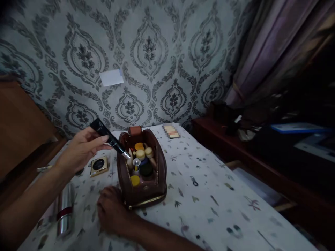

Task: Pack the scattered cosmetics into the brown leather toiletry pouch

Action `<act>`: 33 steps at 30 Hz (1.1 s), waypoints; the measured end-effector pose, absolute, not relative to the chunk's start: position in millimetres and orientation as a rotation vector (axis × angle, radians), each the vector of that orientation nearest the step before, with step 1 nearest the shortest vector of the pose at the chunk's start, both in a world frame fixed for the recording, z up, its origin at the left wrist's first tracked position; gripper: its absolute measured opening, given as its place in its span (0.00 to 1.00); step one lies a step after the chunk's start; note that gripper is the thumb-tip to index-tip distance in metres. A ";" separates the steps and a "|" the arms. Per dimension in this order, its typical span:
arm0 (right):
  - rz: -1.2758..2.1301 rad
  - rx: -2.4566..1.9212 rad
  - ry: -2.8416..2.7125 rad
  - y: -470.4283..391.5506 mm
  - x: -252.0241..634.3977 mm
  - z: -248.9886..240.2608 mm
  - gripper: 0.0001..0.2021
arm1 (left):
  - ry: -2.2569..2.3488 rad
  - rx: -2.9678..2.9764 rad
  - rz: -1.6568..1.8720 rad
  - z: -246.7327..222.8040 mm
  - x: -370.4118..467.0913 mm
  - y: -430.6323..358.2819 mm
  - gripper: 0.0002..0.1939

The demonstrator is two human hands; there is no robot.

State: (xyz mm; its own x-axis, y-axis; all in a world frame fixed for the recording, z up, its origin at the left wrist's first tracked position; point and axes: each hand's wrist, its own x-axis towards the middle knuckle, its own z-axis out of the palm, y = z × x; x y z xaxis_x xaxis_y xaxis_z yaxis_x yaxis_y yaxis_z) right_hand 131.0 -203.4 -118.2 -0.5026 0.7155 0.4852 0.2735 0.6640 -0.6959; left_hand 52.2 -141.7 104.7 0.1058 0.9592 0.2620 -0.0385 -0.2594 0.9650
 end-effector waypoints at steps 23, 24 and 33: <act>0.822 -0.873 -2.209 -204.3 134.1 -102.7 0.09 | 1.034 1.575 1.034 65.8 151.0 -61.1 0.15; 0.827 -0.877 -2.208 -204.2 134.0 -101.8 0.09 | 1.025 1.570 1.041 65.2 151.4 -60.4 0.15; 0.833 -0.882 -2.225 -204.8 134.6 -96.0 0.08 | 0.929 1.746 1.002 55.7 148.5 -68.0 0.11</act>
State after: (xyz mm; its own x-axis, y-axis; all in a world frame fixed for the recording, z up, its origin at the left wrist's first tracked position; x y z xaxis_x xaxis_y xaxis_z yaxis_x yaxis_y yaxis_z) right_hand 134.6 -204.8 -96.0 -0.6005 0.7441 0.2927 0.3689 0.5826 -0.7243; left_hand 148.5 -68.0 55.7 0.3914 0.8895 0.2359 0.1680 -0.3211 0.9320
